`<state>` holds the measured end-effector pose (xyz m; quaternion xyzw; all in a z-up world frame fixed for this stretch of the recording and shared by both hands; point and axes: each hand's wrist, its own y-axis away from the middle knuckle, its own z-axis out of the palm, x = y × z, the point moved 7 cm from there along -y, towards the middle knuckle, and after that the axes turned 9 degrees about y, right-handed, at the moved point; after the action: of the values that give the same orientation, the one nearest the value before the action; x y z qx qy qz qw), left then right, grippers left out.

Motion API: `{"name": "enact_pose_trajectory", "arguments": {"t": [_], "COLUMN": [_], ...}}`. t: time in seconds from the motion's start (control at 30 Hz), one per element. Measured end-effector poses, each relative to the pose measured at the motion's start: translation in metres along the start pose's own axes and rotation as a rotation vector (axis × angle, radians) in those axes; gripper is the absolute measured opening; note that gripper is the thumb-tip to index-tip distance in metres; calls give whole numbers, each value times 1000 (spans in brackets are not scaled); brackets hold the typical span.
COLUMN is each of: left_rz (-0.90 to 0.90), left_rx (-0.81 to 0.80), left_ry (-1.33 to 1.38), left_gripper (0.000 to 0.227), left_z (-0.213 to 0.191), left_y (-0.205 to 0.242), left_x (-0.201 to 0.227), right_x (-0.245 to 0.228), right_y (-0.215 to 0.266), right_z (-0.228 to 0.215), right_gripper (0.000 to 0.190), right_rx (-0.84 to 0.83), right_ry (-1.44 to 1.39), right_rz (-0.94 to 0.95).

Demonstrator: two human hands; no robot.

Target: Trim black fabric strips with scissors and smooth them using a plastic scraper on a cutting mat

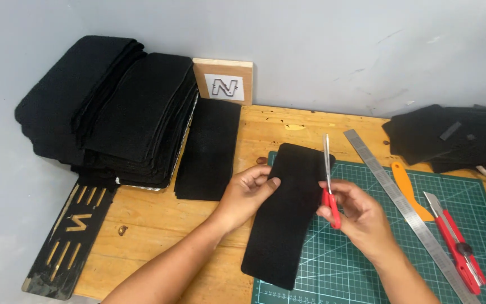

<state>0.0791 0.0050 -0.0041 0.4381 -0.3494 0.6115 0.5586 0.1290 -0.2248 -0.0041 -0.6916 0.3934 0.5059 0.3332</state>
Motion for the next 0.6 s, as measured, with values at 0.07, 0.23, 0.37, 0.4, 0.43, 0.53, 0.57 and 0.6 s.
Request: {"name": "enact_pose_trajectory", "arguments": {"t": [0.07,0.23,0.37,0.4,0.43,0.53,0.57,0.6], "left_rz": [21,10,-21,9,6,25,-4,-34], "left_rx": [-12,17,74,50,52,15,-23,-61], "left_ry": [21,-7,-105,-104,-102,-69,-80,-90], "left_gripper": [20,23,27,22,22,21,23,25], "left_z": [-6,-13,-16,-13,-15,-9,-2,4], "left_y": [-6,-10,-9,-8,-8,-6,-3,0], "left_x": [-16,-28,-27,-26,-28,-22,-14,-7], "right_x": [6,8,9,9,11,9,4,-1], "right_y": [-1,-2,-4,-3,-3,-3,-3,-2], "right_z": [1,-3,-4,-3,-2,-3,-5,-7], "right_gripper": [49,48,48,48,48,48,48,48], "right_rx": [13,33,28,24,22,50,86,124], "right_ry": [-31,-107,-133,-140,-139,-180,-184,-188], "right_rz": [-36,-47,-35,-14,-11,-24,-23,-22]}}
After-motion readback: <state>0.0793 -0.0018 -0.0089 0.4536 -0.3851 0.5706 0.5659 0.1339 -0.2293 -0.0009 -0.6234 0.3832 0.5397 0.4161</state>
